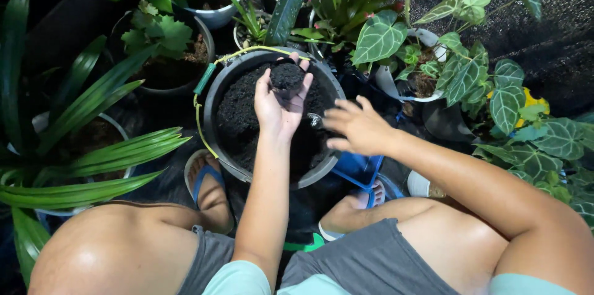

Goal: The person scoops dark soil from a bucket using a spoon and fills small black plastic pots. They press the soil down with their fingers to compact it and then place the filled pots into a blue tray.

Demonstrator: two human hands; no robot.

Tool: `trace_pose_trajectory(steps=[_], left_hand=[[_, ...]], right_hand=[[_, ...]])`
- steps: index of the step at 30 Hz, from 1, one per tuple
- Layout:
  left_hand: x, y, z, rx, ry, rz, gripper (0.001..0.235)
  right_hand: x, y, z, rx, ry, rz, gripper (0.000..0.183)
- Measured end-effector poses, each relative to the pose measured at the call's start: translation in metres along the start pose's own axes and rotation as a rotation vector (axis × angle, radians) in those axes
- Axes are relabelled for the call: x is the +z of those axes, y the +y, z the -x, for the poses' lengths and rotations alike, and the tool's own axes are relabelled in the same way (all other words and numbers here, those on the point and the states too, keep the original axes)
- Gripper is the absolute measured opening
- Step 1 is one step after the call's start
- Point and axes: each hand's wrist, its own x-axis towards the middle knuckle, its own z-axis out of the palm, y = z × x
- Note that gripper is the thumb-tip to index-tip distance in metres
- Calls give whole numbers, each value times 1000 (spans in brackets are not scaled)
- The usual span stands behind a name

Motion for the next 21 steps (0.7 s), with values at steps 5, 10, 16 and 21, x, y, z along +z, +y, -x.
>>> trace_pose_trajectory(steps=[5, 10, 16, 21], left_hand=[[9, -15, 7, 1, -30, -12, 28], [9, -37, 14, 63, -3, -60, 28], [8, -52, 22, 105, -41, -142, 26], [18, -59, 36, 115, -93, -161, 26]], right_hand=[[-47, -8, -9, 33, 468, -112, 53], [-71, -14, -6, -16, 702, -151, 52], [-75, -17, 2, -24, 703, -101, 43], [-78, -19, 5, -31, 723, -109, 43]])
